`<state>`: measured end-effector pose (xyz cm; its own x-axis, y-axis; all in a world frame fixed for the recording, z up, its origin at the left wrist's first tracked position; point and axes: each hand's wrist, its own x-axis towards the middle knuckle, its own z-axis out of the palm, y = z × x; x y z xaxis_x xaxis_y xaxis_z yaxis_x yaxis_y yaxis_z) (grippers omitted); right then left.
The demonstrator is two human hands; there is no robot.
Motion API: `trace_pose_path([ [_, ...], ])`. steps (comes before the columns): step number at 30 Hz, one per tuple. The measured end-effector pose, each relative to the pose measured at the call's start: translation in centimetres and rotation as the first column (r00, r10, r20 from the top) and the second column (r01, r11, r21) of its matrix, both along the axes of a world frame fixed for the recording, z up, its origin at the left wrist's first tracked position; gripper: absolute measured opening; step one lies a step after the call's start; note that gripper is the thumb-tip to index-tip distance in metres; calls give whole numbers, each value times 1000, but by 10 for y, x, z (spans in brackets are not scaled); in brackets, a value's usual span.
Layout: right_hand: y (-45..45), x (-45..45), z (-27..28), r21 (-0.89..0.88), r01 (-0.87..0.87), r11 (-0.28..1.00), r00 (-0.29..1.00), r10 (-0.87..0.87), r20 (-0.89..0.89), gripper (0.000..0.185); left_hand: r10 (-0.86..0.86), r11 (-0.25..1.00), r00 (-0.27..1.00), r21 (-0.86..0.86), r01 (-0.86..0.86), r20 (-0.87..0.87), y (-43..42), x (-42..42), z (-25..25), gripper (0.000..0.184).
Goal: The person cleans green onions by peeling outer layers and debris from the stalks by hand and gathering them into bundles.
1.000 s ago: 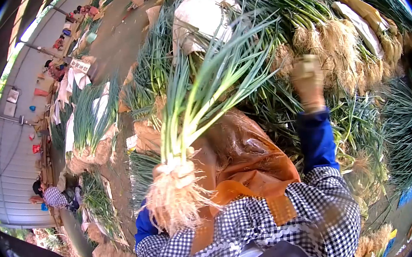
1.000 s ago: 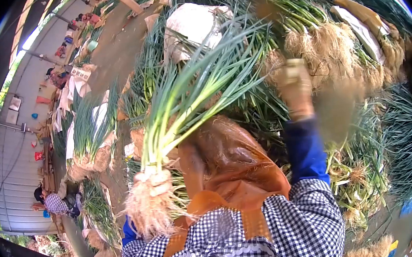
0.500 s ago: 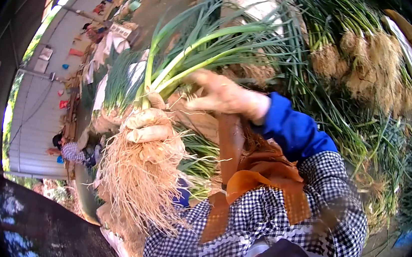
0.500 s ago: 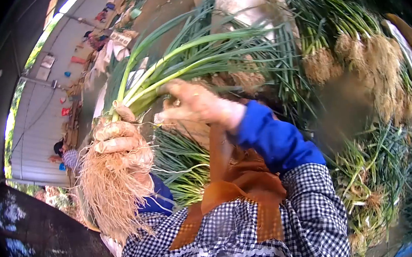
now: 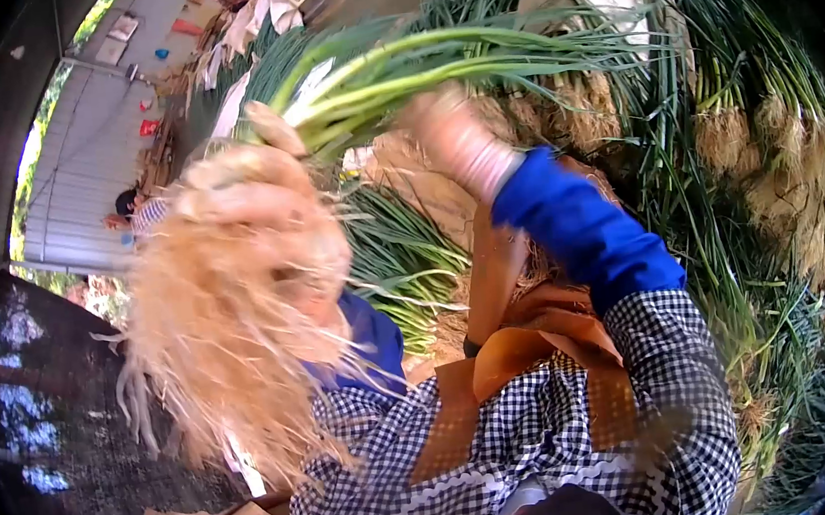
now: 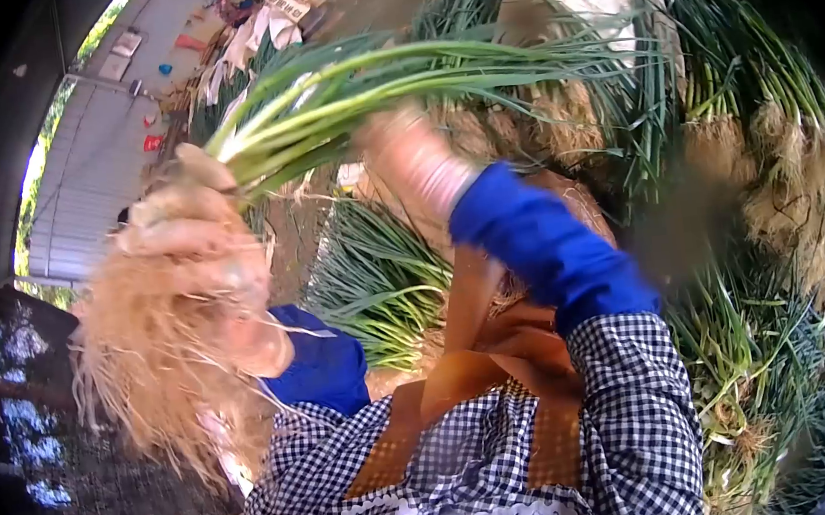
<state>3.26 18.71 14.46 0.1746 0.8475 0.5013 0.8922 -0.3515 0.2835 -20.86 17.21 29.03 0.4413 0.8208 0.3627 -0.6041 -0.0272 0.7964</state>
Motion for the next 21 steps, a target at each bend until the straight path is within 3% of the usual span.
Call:
trace_pose_path([
  [1, -24, 38, 18, -393, -31, 919, 928, -120, -353, 26, 15, 1000, 1000, 7, -15, 1, 3, -3, 1, 57],
  [4, -88, 137, -121, -241, 100, 965, 994, -107, -14, 26, 57, 998, 998, 28, -57, 13, 13, -12, 3, 56],
  [6, -148, 137, -133, -306, 43, 951, 859, -192, -474, 22, 93, 995, 995, 34, -94, 27, 24, -19, 3, 56],
  [7, -183, 145, -166, -71, -81, 994, 895, 40, -445, 19, 113, 993, 993, 39, -114, 32, 28, -24, 4, 56],
  [9, -232, 124, -142, -110, 124, 986, 905, -158, -394, 25, 152, 987, 988, 41, -153, 29, 41, -35, 3, 55],
  [10, -259, 116, -134, -175, 117, 978, 916, -175, -362, 22, 169, 984, 985, 44, -170, 32, 47, -40, 4, 55],
  [11, -283, 109, -137, -122, 205, 971, 856, -238, -458, 22, 184, 982, 983, 48, -185, 24, 49, -42, 5, 55],
  [12, -305, 101, -139, -119, 244, 962, 859, -272, -435, 23, 195, 980, 980, 41, -196, 26, 54, -46, 3, 55],
  [13, -324, 94, -143, -142, 300, 943, 813, -330, -480, 24, 211, 977, 977, 33, -212, 27, 59, -50, 2, 54],
  [14, -344, 91, -152, -180, 364, 914, 814, -406, -415, 24, 224, 974, 974, 27, -225, 19, 61, -52, 1, 54],
  [16, -383, 89, -173, -206, 331, 921, 796, -390, -463, 25, 256, 966, 967, -12, -257, -6, 71, -59, -9, 54],
  [17, -397, 81, -176, -284, 400, 871, 715, -491, -498, 24, 282, 958, 959, -44, -284, -35, 74, -62, -16, 54],
  [18, -421, 80, -190, -286, 401, 870, 726, -493, -479, 25, 295, 945, 952, -121, -303, -82, 82, -68, -39, 53],
  [19, -428, 72, -177, -400, 432, 809, 587, -588, -556, 27, 295, 926, 947, -208, -316, -124, 91, -74, -65, 53],
  [21, -458, 65, -168, -577, 389, 718, 465, -694, -550, 31, 108, 846, 989, -513, -145, -102, 131, -127, -188, 39],
])
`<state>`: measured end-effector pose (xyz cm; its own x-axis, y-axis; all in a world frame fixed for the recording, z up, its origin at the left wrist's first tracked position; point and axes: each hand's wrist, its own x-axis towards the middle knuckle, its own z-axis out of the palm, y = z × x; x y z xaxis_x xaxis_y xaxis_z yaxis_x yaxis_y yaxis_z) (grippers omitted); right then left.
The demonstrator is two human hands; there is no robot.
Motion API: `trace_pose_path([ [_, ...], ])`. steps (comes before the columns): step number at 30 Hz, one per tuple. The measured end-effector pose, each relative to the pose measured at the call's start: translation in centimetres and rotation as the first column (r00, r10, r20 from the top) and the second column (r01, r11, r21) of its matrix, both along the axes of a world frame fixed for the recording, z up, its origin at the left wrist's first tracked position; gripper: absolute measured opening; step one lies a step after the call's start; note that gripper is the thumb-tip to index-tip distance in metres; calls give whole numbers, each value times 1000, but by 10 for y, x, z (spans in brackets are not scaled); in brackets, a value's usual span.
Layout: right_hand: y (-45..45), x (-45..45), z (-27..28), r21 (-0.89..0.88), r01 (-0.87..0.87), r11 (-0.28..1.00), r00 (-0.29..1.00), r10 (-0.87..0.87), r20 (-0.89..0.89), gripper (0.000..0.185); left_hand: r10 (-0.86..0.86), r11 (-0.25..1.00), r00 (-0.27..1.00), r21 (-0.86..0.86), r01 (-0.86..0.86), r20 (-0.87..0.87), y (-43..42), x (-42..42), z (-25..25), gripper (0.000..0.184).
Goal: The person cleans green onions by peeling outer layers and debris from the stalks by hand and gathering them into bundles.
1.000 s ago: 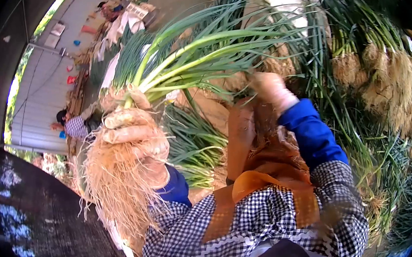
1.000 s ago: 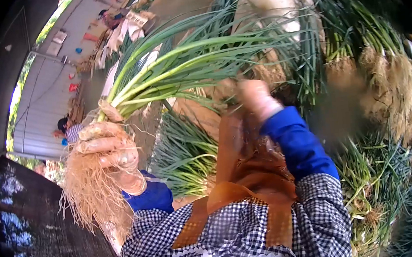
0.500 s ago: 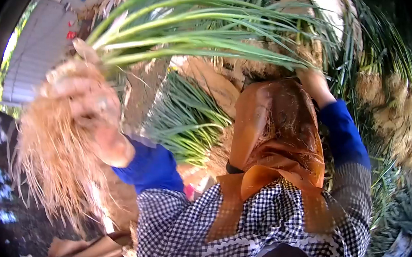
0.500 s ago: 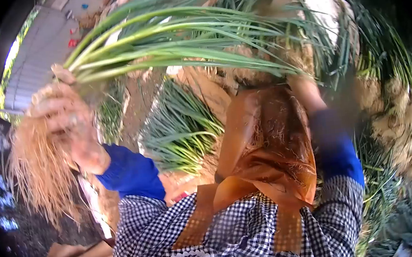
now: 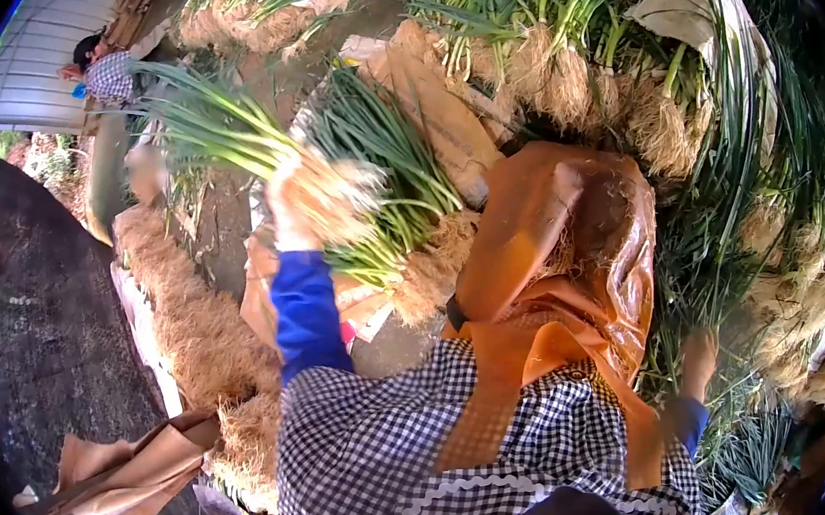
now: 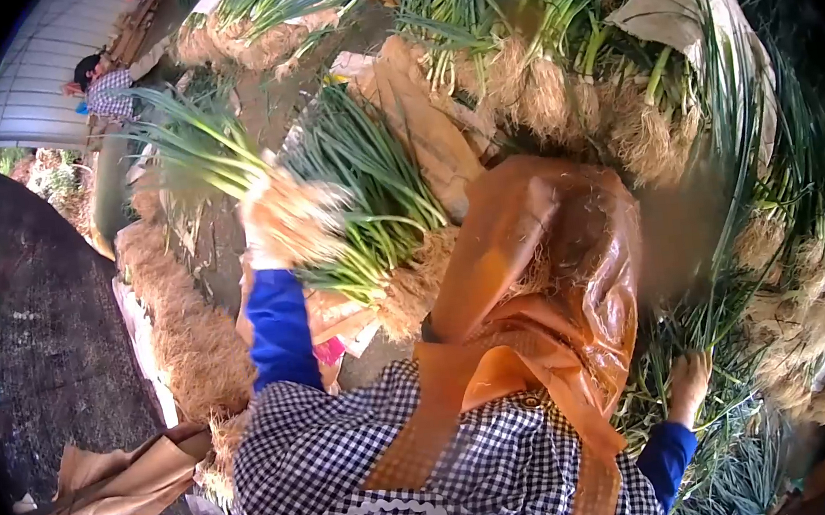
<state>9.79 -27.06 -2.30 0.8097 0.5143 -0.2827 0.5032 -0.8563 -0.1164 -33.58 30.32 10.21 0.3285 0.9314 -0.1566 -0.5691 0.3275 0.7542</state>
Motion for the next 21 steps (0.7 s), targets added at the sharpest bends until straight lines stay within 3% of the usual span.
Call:
trace_pose_path([
  [2, -42, -5, -19, 59, 28, 998, 998, -31, 59, 37, -1, 996, 989, -90, -12, -145, -14, 5, -79, 32],
  [3, -51, -8, -16, -19, 146, 989, 989, -146, 22, 41, -38, 988, 981, -154, 8, -192, -24, 0, -119, 33],
  [4, -51, -9, -5, -146, 146, 978, 989, -146, 6, 41, -97, 975, 968, -218, 46, -231, -35, 4, -163, 35],
  [6, -12, -20, 30, -43, 129, 991, 991, -130, -27, 40, -436, 804, 886, -512, 302, -161, -47, -25, -262, 34],
  [7, 17, -29, 45, 98, 8, 995, 995, -18, 99, 35, -450, 820, 858, -495, 288, -248, -64, -13, -267, 36],
  [8, 62, -42, 75, 149, 51, 988, 996, -62, 71, 26, -471, 833, 818, -473, 288, -330, -83, 1, -268, 40],
  [9, 83, -41, 77, 197, -1, 980, 1000, 3, -10, 22, -543, 797, 764, -501, 338, -348, -85, 4, -273, 44],
  [10, 94, -32, 54, 271, -345, 898, 938, 319, 137, 23, -599, 776, 748, -434, 457, -285, -89, 11, -279, 46],
  [11, 107, -26, 28, 324, -192, 927, 973, 222, -59, 24, -609, 766, 736, -459, 450, -296, -98, 22, -274, 45],
  [12, 123, -26, 22, 413, -299, 860, 948, 318, 23, 22, -610, 764, 726, -478, 432, -318, -103, 26, -263, 44],
  [13, 132, -11, -41, 235, -386, 892, 921, 386, 47, 20, -604, 769, 701, -510, 386, -379, -109, 28, -258, 44],
  [14, 150, 0, -53, 48, -452, 891, 892, 449, 60, 19, -588, 780, 674, -533, 327, -447, -110, 23, -255, 44],
  [15, 149, 3, -51, 131, -424, 896, 891, 388, 235, 22, -617, 757, 649, -562, 334, -445, -107, 20, -256, 43],
  [16, 142, 5, -40, -97, -416, 904, 898, 426, 110, 39, -642, 733, 625, -593, 332, -444, -103, 15, -260, 42],
  [18, 83, 5, -91, -255, -460, 850, 877, 480, 16, 50, -672, 735, 533, -553, 393, -514, -91, 2, -269, 39],
  [19, 50, 8, -98, -222, -207, 953, 971, 171, -169, 52, -577, 802, 552, -545, 243, -602, -95, 6, -264, 36],
  [20, 14, 18, -100, -241, 53, 969, 929, -136, -343, 55, -469, 850, 564, -521, 78, -680, -102, 14, -261, 34],
  [21, -23, 22, -101, -225, 224, 948, 877, -297, -379, 54, -405, 870, 550, -494, -16, -731, -103, 14, -260, 34],
])
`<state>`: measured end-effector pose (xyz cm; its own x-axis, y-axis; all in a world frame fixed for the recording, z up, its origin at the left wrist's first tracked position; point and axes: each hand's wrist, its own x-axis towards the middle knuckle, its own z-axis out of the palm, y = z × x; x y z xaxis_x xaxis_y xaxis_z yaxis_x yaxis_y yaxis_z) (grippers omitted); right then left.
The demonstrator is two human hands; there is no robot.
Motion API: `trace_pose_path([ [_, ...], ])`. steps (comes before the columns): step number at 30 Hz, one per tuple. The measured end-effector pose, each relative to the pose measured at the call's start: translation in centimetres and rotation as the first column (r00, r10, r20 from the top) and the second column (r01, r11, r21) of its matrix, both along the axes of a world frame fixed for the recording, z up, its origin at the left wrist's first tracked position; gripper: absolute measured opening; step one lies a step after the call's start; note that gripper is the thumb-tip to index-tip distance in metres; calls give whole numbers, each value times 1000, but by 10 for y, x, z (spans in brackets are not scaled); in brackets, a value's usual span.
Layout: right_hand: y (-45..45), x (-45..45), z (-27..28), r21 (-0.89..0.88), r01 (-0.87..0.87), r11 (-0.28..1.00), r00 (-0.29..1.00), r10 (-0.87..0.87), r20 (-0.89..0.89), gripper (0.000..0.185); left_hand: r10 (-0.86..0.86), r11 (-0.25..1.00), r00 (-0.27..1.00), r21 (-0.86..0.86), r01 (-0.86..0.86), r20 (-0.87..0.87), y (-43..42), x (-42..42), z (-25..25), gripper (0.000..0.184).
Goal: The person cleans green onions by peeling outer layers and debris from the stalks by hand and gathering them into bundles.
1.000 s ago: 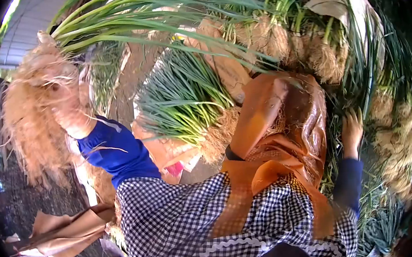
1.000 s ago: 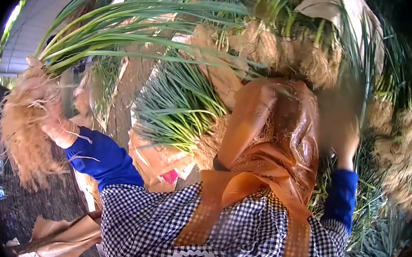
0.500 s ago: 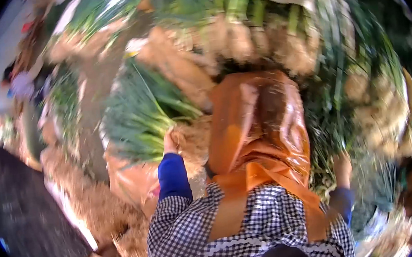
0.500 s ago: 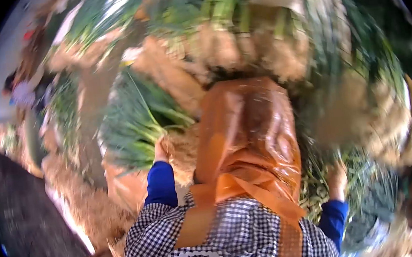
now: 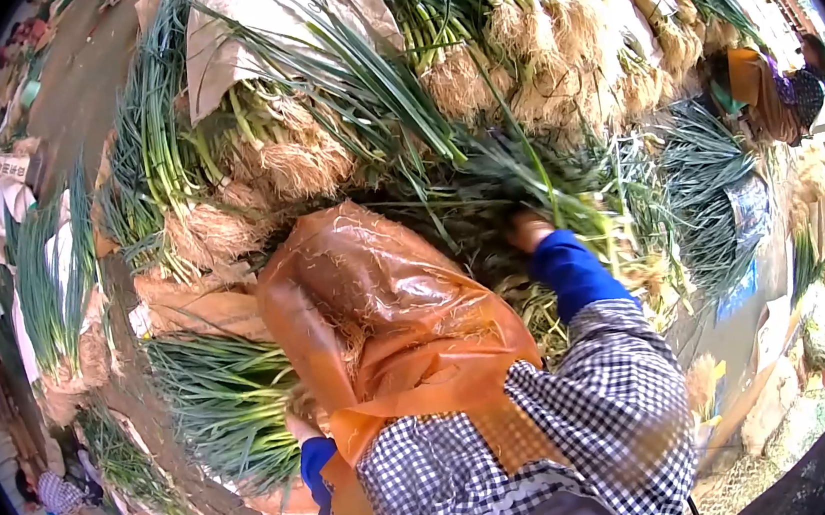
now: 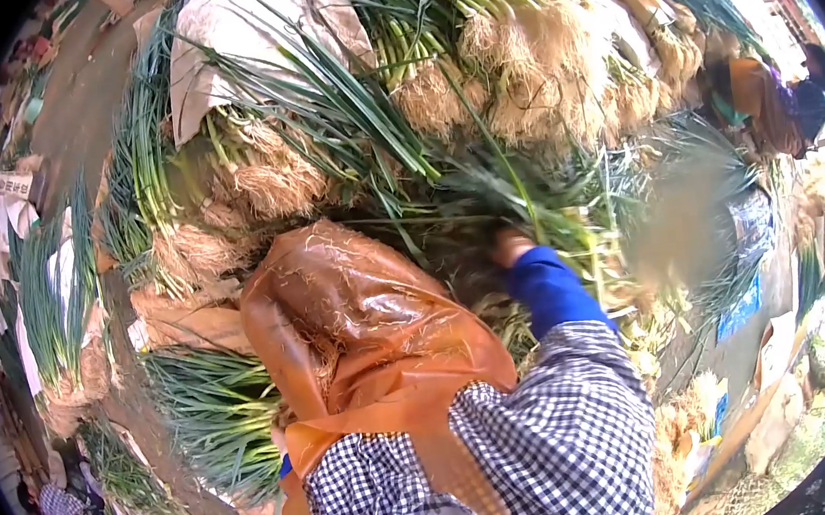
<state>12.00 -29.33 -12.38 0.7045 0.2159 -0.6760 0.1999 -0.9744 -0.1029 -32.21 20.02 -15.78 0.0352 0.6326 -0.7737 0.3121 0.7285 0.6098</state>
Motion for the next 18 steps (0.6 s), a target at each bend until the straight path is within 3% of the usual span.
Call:
trace_pose_path([
  [1, -36, -10, -3, 16, 196, 981, 979, -195, -56, 53, -2, 1000, 1000, 22, 3, -30, 2, -6, 2, 34],
  [3, -97, -36, 13, 106, 301, 948, 945, -311, 97, 52, 23, 998, 997, 62, -18, -71, 8, -9, 4, 34],
  [5, -126, -45, 44, -84, 280, 956, 960, -280, 11, 50, 32, 996, 994, 87, -23, -102, 15, -11, 5, 34],
  [7, -141, -78, 66, -175, 334, 926, 935, -302, 184, 47, 30, 995, 991, 102, -17, -132, 23, -15, 5, 34],
  [8, -147, -84, 81, -136, 431, 892, 898, -410, 159, 48, 22, 994, 989, 105, -6, -149, 25, -14, 4, 34],
  [12, -188, -115, 72, -135, 510, 850, 859, -492, 145, 52, -32, 994, 982, 101, 52, -185, 41, -10, 2, 35],
  [15, -201, -123, 51, -148, 471, 870, 878, -446, 175, 52, -71, 991, 973, 98, 94, -218, 53, -10, 1, 35],
  [17, -224, -128, 17, -36, 458, 888, 868, -438, 232, 52, -79, 989, 969, 101, 105, -233, 61, -11, 5, 36],
  [18, -220, -119, 36, -16, 478, 878, 872, -472, 132, 54, -81, 989, 970, 100, 107, -231, 64, -9, 7, 37],
])
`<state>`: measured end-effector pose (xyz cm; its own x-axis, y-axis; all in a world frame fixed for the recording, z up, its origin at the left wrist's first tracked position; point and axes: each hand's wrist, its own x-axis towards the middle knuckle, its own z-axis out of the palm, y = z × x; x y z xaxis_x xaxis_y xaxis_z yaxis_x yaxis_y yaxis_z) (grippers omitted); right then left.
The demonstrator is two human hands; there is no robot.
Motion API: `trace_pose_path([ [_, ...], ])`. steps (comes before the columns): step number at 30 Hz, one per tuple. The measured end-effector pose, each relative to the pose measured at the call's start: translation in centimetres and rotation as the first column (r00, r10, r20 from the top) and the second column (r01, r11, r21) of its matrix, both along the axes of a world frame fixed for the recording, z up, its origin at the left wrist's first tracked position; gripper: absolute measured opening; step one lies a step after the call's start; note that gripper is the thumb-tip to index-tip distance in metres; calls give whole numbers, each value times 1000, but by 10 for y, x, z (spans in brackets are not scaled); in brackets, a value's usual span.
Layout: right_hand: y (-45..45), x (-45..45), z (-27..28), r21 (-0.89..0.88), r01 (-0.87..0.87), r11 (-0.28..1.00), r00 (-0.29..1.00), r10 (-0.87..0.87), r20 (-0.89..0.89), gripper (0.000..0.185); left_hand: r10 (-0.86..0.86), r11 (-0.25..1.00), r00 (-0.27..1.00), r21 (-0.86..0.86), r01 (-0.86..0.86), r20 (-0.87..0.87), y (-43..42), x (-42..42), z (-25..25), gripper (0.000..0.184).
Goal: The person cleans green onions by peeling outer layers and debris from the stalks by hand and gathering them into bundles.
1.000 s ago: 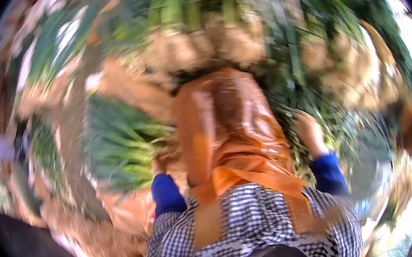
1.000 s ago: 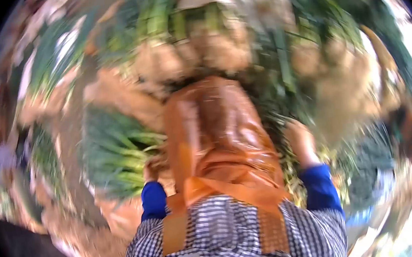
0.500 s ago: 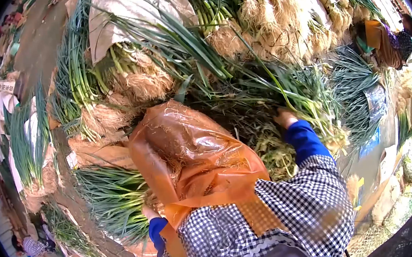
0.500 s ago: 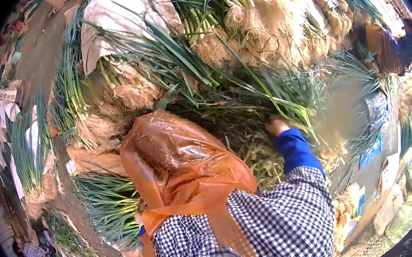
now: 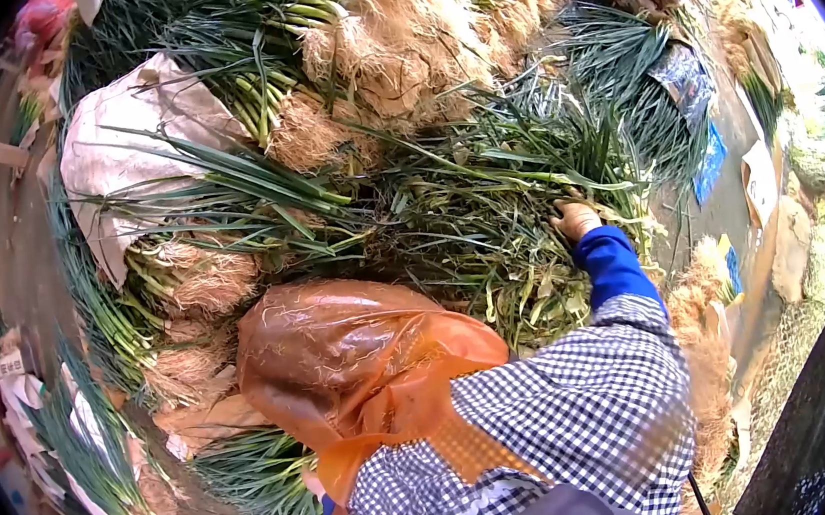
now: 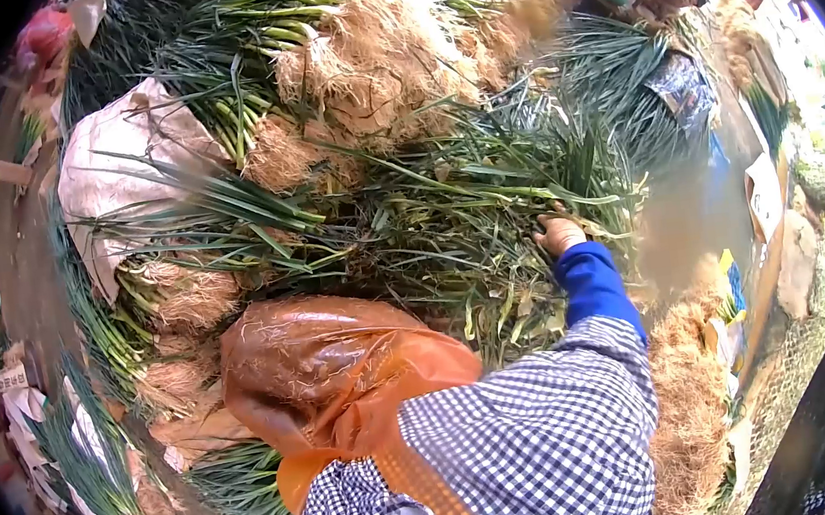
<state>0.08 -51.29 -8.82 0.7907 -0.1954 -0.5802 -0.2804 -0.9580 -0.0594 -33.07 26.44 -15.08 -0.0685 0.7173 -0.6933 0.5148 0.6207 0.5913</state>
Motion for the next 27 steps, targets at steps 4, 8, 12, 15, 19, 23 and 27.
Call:
trace_pose_path([
  [4, 26, 37, 117, 401, 233, 886, 961, -147, -234, 61, -51, 998, 991, 26, 49, 121, 13, 30, 12, 39],
  [8, 60, 114, 167, -231, -319, 919, 932, 259, -254, 41, -175, 983, 951, 93, 156, 255, -12, 90, 77, 36],
  [12, 192, 220, 248, -325, -657, 680, 475, 708, 522, 29, -447, 878, 830, 342, 336, 333, -30, 152, 127, 34],
  [15, 245, 321, 244, 142, -443, 885, 373, 38, 927, 22, -556, 788, 744, 521, 329, 370, -59, 214, 180, 38],
  [19, 260, 415, 188, 82, -301, 950, 716, 168, 677, 31, -724, 671, 530, 629, 392, 442, -99, 271, 222, 38],
  [23, 314, 351, 207, 352, -222, 909, 849, 3, 528, 47, -760, 650, 414, 609, 454, 501, -155, 319, 248, 34],
  [27, 320, 233, 176, 891, 36, 452, 960, -264, 95, 32, -717, 559, 103, 481, 675, 689, -237, 373, 258, 35],
])
